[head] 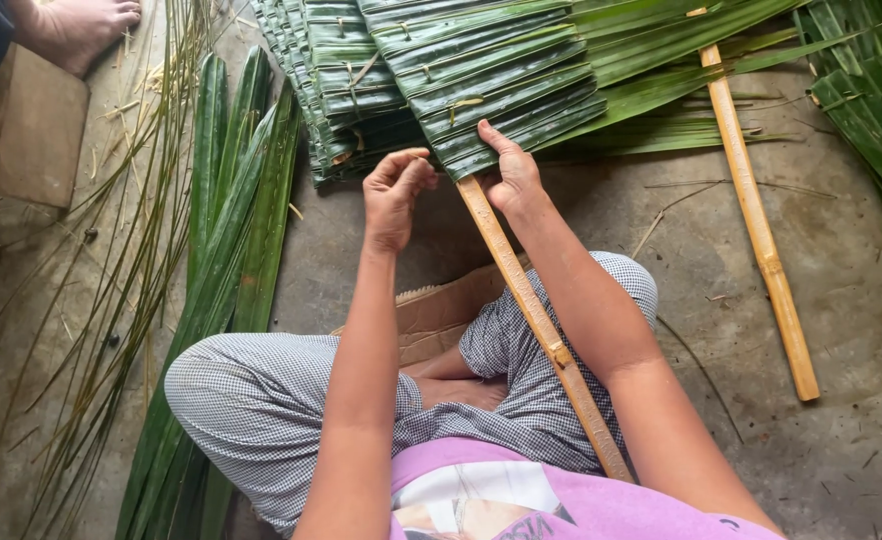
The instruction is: The person weaves green palm fronds onto a wooden stick by folding each leaf over the stick and securing it with a thin strip of material.
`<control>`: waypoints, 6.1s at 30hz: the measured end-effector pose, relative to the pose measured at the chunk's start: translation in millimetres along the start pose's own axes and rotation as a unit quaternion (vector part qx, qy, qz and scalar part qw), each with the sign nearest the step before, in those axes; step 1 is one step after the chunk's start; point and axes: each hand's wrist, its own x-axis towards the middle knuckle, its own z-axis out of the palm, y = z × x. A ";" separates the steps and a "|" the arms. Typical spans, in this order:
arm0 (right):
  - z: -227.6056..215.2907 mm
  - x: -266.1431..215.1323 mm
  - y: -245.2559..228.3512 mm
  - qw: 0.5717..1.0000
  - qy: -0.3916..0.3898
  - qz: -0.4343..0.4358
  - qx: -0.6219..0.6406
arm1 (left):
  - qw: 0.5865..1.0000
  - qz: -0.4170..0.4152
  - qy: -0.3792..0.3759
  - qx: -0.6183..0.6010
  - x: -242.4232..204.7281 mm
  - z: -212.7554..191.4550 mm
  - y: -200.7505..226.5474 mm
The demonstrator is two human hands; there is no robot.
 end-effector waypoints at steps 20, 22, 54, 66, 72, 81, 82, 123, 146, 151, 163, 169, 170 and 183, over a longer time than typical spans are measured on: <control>-2.6 5.2 0.7 1.000 0.000 -0.014 0.008 | 0.788 0.366 0.035 0.494 12.9 -4.3 -101.0; -4.0 6.7 2.8 1.000 -0.002 -0.019 0.007 | 0.789 0.368 0.036 0.491 11.2 0.9 -96.2; -7.1 18.0 8.2 0.992 0.062 -0.102 -0.025 | 0.620 0.452 0.020 0.641 12.2 58.9 -9.6; 29.8 -69.1 21.6 0.991 0.067 -0.116 -0.018 | 0.966 0.192 0.050 0.167 -21.1 109.9 -6.2; 58.6 -116.0 26.3 0.993 0.064 -0.103 0.012 | 0.928 0.276 0.040 0.248 -129.7 140.0 22.7; 12.3 11.5 24.3 0.987 0.059 -0.152 0.012 | 0.921 0.235 -0.034 0.309 -216.1 131.7 30.9; 11.2 9.3 24.6 0.987 0.057 -0.152 0.010 | 0.921 0.236 -0.032 0.309 -218.3 133.2 34.0; -64.5 -65.6 -32.0 0.965 -0.161 0.115 -0.171 | 0.795 0.409 -0.008 0.449 -101.9 23.5 91.3; -100.8 -16.3 -43.1 0.963 0.078 0.016 -0.257 | 0.563 -0.149 0.153 0.798 -10.6 -300.1 115.3; -103.1 -3.2 -45.1 0.960 0.077 0.023 -0.267 | 0.580 -0.230 0.158 0.765 -10.2 -311.0 119.2; -97.6 -9.8 -42.1 0.960 0.074 0.013 -0.269 | 0.640 0.000 0.300 0.707 -11.3 -321.4 138.9; -92.7 -19.7 -39.6 0.961 0.079 0.005 -0.266 | 0.738 0.111 0.334 0.576 -31.3 -307.8 177.6; -92.0 -20.8 -39.3 0.960 0.082 0.002 -0.266 | 0.768 0.115 0.321 0.543 -33.7 -308.2 181.1; -89.4 -24.4 -38.4 0.959 0.084 -0.007 -0.271 | 0.796 0.083 0.280 0.530 -40.6 -309.5 189.4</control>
